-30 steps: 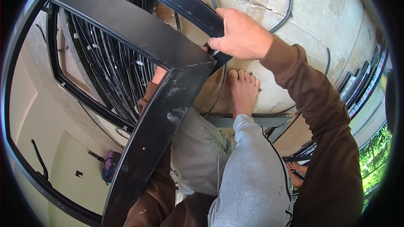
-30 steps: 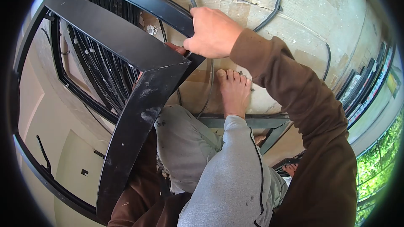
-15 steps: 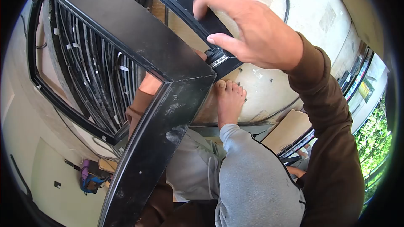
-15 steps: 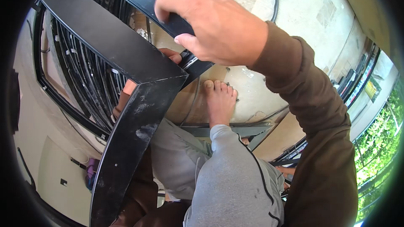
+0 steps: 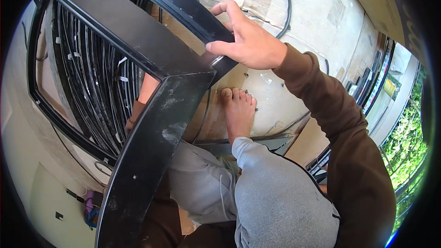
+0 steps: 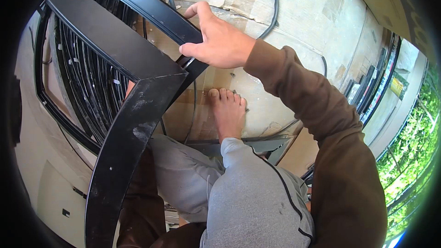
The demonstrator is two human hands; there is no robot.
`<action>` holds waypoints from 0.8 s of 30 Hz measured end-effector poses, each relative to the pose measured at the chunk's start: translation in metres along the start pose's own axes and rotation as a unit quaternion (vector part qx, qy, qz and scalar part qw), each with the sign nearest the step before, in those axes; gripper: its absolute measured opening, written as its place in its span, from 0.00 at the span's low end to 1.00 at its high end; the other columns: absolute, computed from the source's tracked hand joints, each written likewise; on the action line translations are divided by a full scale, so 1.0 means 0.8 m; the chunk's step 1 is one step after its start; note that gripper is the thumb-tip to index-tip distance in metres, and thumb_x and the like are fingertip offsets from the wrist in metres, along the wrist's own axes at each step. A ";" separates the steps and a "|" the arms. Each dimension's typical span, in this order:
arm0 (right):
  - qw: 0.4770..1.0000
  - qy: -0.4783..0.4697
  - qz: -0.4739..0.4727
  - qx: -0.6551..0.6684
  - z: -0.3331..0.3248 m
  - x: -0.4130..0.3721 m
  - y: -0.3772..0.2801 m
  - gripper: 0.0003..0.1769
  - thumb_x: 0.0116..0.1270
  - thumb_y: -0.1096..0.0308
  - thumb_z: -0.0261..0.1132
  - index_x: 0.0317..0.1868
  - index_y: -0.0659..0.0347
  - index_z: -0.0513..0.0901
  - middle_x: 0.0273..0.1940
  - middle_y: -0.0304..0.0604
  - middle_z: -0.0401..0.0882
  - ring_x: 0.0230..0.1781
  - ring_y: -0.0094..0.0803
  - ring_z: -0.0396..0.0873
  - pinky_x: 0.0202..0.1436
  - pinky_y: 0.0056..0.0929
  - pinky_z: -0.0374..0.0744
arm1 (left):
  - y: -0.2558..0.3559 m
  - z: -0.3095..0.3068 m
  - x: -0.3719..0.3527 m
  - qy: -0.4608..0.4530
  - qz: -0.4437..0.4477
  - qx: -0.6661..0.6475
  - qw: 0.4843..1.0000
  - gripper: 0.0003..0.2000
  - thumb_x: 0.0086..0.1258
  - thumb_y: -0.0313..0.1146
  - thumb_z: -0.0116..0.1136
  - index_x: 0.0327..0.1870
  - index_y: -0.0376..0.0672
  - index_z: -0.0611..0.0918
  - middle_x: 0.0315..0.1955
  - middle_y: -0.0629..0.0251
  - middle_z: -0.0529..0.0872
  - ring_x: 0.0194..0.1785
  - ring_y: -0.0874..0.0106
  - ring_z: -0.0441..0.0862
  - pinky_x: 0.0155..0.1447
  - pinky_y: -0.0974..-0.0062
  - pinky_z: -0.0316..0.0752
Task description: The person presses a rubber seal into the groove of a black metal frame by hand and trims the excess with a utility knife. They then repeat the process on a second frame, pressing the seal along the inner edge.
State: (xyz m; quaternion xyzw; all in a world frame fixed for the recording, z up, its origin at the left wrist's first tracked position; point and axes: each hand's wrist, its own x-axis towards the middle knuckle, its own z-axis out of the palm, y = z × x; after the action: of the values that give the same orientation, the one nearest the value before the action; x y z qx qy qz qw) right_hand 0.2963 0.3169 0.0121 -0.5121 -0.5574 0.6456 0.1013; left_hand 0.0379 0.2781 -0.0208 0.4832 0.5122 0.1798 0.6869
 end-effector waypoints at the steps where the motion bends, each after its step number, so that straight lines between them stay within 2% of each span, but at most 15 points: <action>1: 1.000 0.001 -0.005 0.002 0.000 0.002 0.001 0.31 0.70 0.66 0.65 0.66 0.67 0.60 0.55 0.59 0.80 0.52 0.33 0.80 0.58 0.31 0.76 | 0.000 -0.003 -0.005 0.009 -0.005 -0.014 1.000 0.07 0.69 0.29 0.64 0.45 0.39 0.86 0.38 0.59 0.87 0.41 0.68 0.84 0.50 0.71 0.77; 3: 0.999 0.016 -0.037 -0.014 0.004 0.006 0.010 0.34 0.69 0.63 0.66 0.69 0.69 0.60 0.56 0.56 0.80 0.56 0.32 0.78 0.59 0.31 0.76 | -0.001 -0.006 -0.011 0.024 -0.013 -0.042 0.999 0.08 0.69 0.28 0.63 0.46 0.39 0.86 0.39 0.58 0.87 0.42 0.68 0.84 0.51 0.70 0.77; 9: 0.996 -0.026 -0.002 0.082 -0.004 -0.002 0.004 0.30 0.71 0.66 0.65 0.68 0.71 0.68 0.57 0.51 0.80 0.56 0.30 0.78 0.61 0.28 0.76 | -0.002 -0.005 -0.013 0.048 -0.019 -0.102 0.993 0.10 0.69 0.27 0.62 0.49 0.37 0.84 0.43 0.56 0.86 0.46 0.66 0.83 0.53 0.69 0.77; 12: 0.990 0.008 -0.053 0.131 -0.002 0.000 0.021 0.35 0.65 0.58 0.69 0.66 0.74 0.71 0.52 0.57 0.83 0.51 0.37 0.82 0.58 0.31 0.78 | -0.001 -0.004 -0.012 0.053 -0.029 -0.136 0.989 0.11 0.69 0.26 0.61 0.50 0.36 0.83 0.45 0.54 0.85 0.48 0.65 0.83 0.54 0.69 0.77; 13: 0.989 0.002 -0.041 0.145 -0.003 -0.001 0.020 0.34 0.68 0.59 0.67 0.67 0.72 0.72 0.51 0.52 0.84 0.50 0.31 0.82 0.56 0.28 0.78 | -0.001 -0.003 -0.012 0.054 -0.031 -0.148 0.987 0.11 0.69 0.26 0.61 0.51 0.36 0.82 0.46 0.54 0.85 0.48 0.64 0.83 0.54 0.69 0.77; 14: 0.987 -0.003 -0.029 0.156 -0.003 -0.003 0.016 0.32 0.70 0.58 0.66 0.66 0.72 0.73 0.50 0.49 0.84 0.48 0.30 0.81 0.55 0.27 0.78 | -0.003 -0.003 -0.011 0.055 -0.031 -0.154 0.986 0.11 0.69 0.25 0.61 0.51 0.36 0.82 0.46 0.54 0.85 0.49 0.64 0.83 0.54 0.68 0.77; 16: 0.984 -0.012 -0.005 0.177 -0.004 -0.003 0.006 0.28 0.72 0.57 0.63 0.64 0.71 0.76 0.47 0.45 0.84 0.46 0.27 0.80 0.52 0.25 0.77 | -0.008 -0.006 -0.011 0.041 -0.001 -0.088 0.995 0.12 0.69 0.25 0.60 0.52 0.35 0.82 0.48 0.53 0.84 0.50 0.63 0.82 0.55 0.68 0.76; 18: 0.986 -0.004 0.013 0.164 -0.004 0.000 0.001 0.26 0.75 0.55 0.61 0.62 0.70 0.78 0.44 0.42 0.84 0.43 0.24 0.79 0.50 0.24 0.77 | -0.017 -0.010 -0.010 0.028 0.046 0.038 0.998 0.14 0.68 0.25 0.60 0.53 0.34 0.80 0.49 0.51 0.83 0.52 0.61 0.82 0.56 0.67 0.76; 24: 0.990 0.024 0.021 0.138 -0.004 0.001 -0.005 0.27 0.76 0.52 0.58 0.60 0.69 0.80 0.40 0.38 0.83 0.40 0.22 0.78 0.48 0.21 0.75 | -0.015 -0.011 -0.014 0.031 0.069 0.019 0.997 0.14 0.67 0.25 0.62 0.52 0.32 0.81 0.47 0.51 0.85 0.51 0.60 0.82 0.57 0.66 0.76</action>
State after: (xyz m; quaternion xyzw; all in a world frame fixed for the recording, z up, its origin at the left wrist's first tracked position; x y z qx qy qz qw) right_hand 0.2961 0.3210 0.0155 -0.5202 -0.4498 0.7056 0.1708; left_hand 0.0228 0.2682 -0.0252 0.5246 0.5025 0.2317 0.6470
